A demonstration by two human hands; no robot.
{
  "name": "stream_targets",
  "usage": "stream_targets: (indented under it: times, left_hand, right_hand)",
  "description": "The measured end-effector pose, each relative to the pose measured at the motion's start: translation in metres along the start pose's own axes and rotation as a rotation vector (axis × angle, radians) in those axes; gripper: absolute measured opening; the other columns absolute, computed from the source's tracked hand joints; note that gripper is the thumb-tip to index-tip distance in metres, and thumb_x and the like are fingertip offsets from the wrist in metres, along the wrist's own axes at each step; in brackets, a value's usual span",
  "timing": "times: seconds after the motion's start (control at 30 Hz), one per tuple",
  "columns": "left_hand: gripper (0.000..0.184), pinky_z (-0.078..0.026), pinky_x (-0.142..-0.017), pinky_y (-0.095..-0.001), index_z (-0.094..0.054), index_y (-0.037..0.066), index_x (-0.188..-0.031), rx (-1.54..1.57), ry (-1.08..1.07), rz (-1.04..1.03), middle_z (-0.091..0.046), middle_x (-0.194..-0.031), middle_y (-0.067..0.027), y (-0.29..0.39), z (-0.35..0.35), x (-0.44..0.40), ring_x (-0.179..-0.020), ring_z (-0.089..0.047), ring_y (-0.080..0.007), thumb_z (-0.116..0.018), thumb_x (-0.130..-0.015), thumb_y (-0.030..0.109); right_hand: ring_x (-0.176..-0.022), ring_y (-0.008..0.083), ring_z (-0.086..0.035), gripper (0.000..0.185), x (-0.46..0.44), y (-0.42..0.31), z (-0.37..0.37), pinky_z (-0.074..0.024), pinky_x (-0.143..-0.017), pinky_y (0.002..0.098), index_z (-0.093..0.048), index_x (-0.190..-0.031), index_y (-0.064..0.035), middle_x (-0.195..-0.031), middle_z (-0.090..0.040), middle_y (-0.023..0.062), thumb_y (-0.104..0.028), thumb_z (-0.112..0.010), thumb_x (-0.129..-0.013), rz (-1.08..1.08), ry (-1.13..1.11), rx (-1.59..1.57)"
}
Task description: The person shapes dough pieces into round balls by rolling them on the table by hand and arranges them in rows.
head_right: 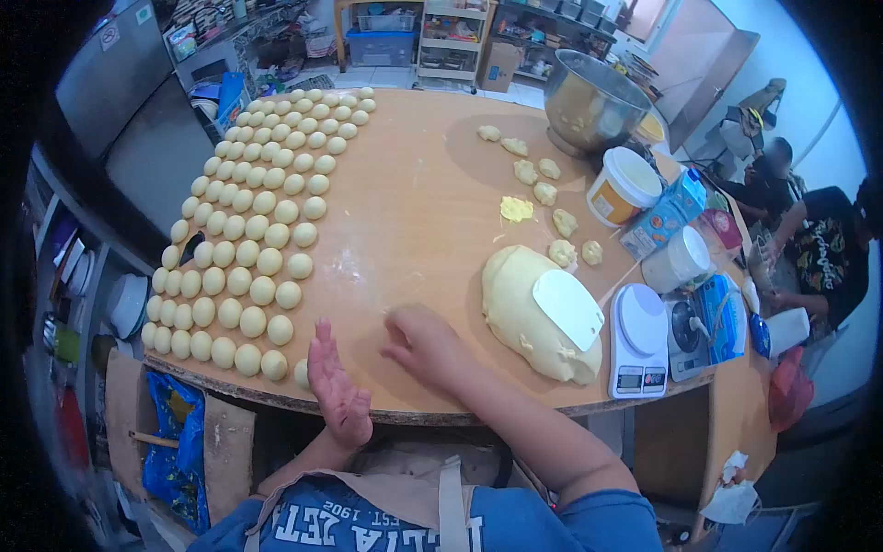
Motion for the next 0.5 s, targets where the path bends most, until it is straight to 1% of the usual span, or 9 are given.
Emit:
stream_targets:
  times: [0.07, 0.1, 0.17, 0.2, 0.3, 0.4, 0.5]
  left_hand:
    - [0.079, -0.006, -0.116, -0.0518, -0.012, 0.002, -0.150, -0.030, -0.030, -0.004, -0.012, -0.154, -0.0272, 0.001, 0.008, -0.004, -0.144, -0.014, -0.0392, -0.057, -0.087, 0.017]
    - [0.080, -0.004, -0.116, -0.0515, -0.011, 0.002, -0.150, 0.064, 0.071, 0.023, -0.012, -0.154, -0.0269, -0.001, -0.028, 0.008, -0.144, -0.012, -0.0390, -0.055, -0.085, 0.017]
    - [0.082, -0.001, -0.116, -0.0510, -0.008, 0.001, -0.150, 0.034, 0.011, 0.005, -0.012, -0.155, -0.0265, -0.002, -0.014, 0.004, -0.145, -0.010, -0.0386, -0.053, -0.083, 0.015]
    - [0.082, -0.001, -0.116, -0.0510, -0.008, 0.002, -0.150, 0.025, -0.002, 0.010, -0.012, -0.155, -0.0265, -0.001, -0.008, 0.002, -0.145, -0.010, -0.0386, -0.053, -0.083, 0.016]
    - [0.081, -0.001, -0.116, -0.0509, -0.008, 0.002, -0.150, 0.032, 0.006, 0.025, -0.011, -0.155, -0.0263, 0.001, -0.012, 0.003, -0.145, -0.009, -0.0386, -0.053, -0.084, 0.016]
    - [0.081, -0.001, -0.116, -0.0506, -0.008, 0.002, -0.150, 0.027, 0.010, 0.014, -0.011, -0.155, -0.0259, 0.000, -0.008, 0.003, -0.145, -0.009, -0.0386, -0.052, -0.084, 0.015]
    - [0.082, -0.001, -0.116, -0.0503, -0.007, 0.002, -0.150, 0.023, 0.000, 0.006, -0.011, -0.155, -0.0256, -0.001, -0.007, 0.001, -0.145, -0.009, -0.0385, -0.052, -0.083, 0.014]
  right_hand:
    - [-0.087, 0.0324, -0.061, 0.030, 0.013, 0.002, 0.000, -0.0487, -0.076, 0.0403, -0.061, -0.093, -0.0062, -0.090, -0.062, 0.0145, -0.021, -0.079, -0.073, 0.069, 0.048, -0.071]
    - [-0.086, 0.0323, -0.060, 0.030, 0.029, 0.013, 0.038, -0.0486, -0.075, 0.0401, -0.061, -0.093, -0.0060, -0.089, -0.062, 0.0144, -0.021, -0.079, -0.073, 0.031, -0.002, 0.091]
    - [-0.085, 0.0321, -0.060, 0.030, 0.015, 0.023, 0.033, -0.0484, -0.075, 0.0399, -0.060, -0.092, -0.0055, -0.089, -0.061, 0.0141, -0.021, -0.079, -0.073, 0.041, 0.092, 0.140]
    - [-0.085, 0.0319, -0.060, 0.031, -0.001, 0.027, 0.023, -0.0485, -0.075, 0.0392, -0.060, -0.092, -0.0052, -0.088, -0.061, 0.0135, -0.022, -0.079, -0.073, 0.089, 0.118, 0.117]
    - [-0.091, 0.0347, -0.057, 0.031, -0.011, 0.004, 0.012, -0.0469, -0.079, 0.0412, -0.056, -0.093, -0.0030, -0.092, -0.060, 0.0157, -0.024, -0.074, -0.078, 0.002, -0.020, 0.027]
    - [-0.085, 0.0328, -0.059, 0.034, 0.022, 0.002, 0.011, -0.0478, -0.075, 0.0384, -0.059, -0.093, -0.0034, -0.088, -0.061, 0.0143, -0.022, -0.079, -0.072, 0.089, -0.009, 0.002]
    - [-0.085, 0.0324, -0.058, 0.035, 0.028, 0.019, 0.029, -0.0471, -0.075, 0.0385, -0.058, -0.092, -0.0035, -0.087, -0.060, 0.0137, -0.022, -0.080, -0.072, 0.047, 0.074, 0.054]
Point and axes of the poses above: each hand's wrist, its own x-axis away from the middle knuckle, its own z-axis out of the back of the hand, y = z × x, the point moved 4 cm from there along -x, towards the middle knuckle
